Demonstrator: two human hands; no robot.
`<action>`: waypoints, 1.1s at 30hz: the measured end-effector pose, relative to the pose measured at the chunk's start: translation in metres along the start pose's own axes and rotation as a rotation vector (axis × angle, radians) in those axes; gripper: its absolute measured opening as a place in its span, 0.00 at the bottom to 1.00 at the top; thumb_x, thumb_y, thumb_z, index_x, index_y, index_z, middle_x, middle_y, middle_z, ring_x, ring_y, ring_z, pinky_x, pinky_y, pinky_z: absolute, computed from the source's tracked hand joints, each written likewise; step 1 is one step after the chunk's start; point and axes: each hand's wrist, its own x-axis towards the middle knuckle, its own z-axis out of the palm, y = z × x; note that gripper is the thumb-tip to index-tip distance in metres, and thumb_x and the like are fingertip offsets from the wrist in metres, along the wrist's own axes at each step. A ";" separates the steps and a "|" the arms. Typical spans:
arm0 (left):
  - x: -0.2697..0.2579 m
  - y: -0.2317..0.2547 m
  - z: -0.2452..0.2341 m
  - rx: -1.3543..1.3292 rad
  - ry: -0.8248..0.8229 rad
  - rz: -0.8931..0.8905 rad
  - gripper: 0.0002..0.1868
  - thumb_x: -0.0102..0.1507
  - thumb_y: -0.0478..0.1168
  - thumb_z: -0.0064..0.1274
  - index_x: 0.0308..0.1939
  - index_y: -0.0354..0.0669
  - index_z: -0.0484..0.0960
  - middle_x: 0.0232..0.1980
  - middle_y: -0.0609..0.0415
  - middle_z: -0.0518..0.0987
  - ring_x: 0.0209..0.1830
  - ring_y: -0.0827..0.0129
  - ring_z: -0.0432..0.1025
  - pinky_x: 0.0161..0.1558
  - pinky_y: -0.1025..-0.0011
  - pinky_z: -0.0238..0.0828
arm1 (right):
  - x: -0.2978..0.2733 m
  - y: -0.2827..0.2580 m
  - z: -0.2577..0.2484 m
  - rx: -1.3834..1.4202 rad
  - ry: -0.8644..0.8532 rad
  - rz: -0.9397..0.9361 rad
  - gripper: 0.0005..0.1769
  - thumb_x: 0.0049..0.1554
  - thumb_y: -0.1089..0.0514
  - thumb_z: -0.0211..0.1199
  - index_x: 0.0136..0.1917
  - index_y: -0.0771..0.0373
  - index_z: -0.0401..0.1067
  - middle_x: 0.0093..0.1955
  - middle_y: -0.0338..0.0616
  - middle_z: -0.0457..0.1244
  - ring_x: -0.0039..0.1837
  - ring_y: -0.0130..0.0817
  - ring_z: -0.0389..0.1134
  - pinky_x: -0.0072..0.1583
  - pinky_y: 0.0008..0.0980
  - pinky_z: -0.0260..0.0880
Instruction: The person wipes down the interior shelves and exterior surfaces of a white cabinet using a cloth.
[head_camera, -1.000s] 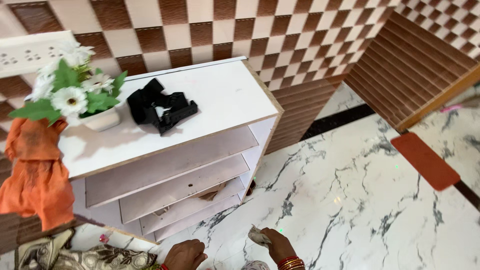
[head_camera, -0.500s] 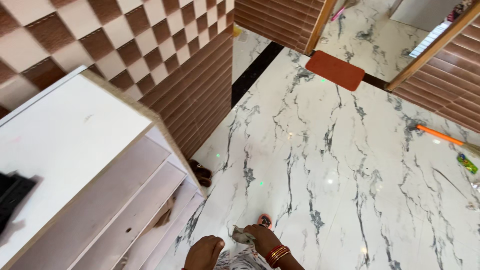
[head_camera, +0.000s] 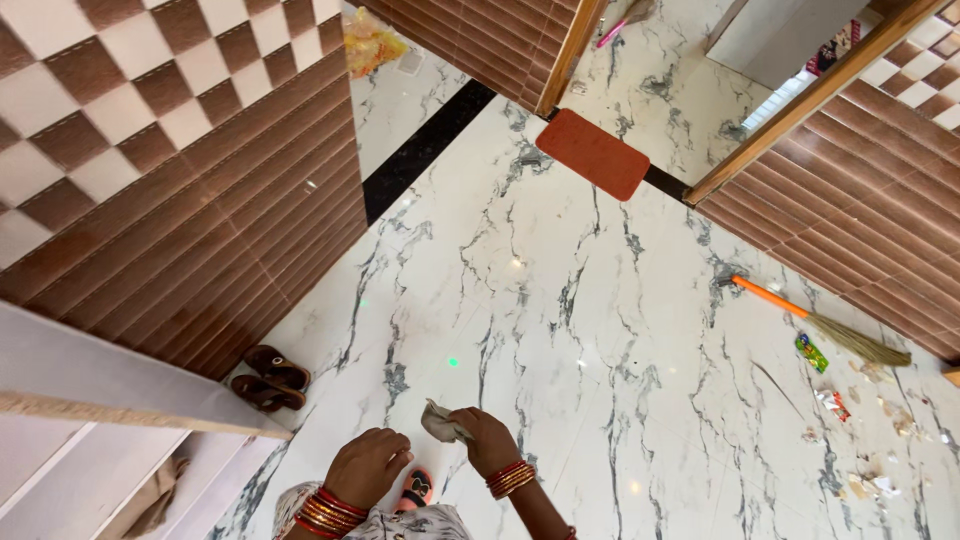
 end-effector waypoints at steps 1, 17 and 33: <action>0.013 0.000 0.006 -0.001 0.000 0.037 0.07 0.59 0.43 0.58 0.36 0.45 0.83 0.36 0.55 0.81 0.41 0.59 0.75 0.44 0.61 0.73 | 0.006 -0.002 -0.010 0.073 0.089 0.030 0.20 0.52 0.70 0.60 0.58 0.58 0.72 0.55 0.47 0.69 0.56 0.51 0.70 0.54 0.44 0.72; 0.353 0.003 0.029 0.054 -0.121 0.223 0.09 0.61 0.43 0.56 0.42 0.44 0.82 0.40 0.52 0.81 0.45 0.55 0.74 0.47 0.58 0.72 | 0.171 0.105 -0.163 0.214 0.311 0.241 0.18 0.54 0.68 0.65 0.57 0.58 0.73 0.54 0.46 0.70 0.55 0.48 0.72 0.54 0.40 0.74; 0.643 0.009 -0.027 -0.005 -0.089 0.158 0.14 0.61 0.46 0.57 0.45 0.43 0.84 0.48 0.52 0.84 0.51 0.58 0.76 0.52 0.63 0.73 | 0.412 0.233 -0.272 0.238 0.255 0.343 0.19 0.55 0.66 0.64 0.60 0.57 0.72 0.55 0.48 0.69 0.55 0.49 0.71 0.55 0.41 0.74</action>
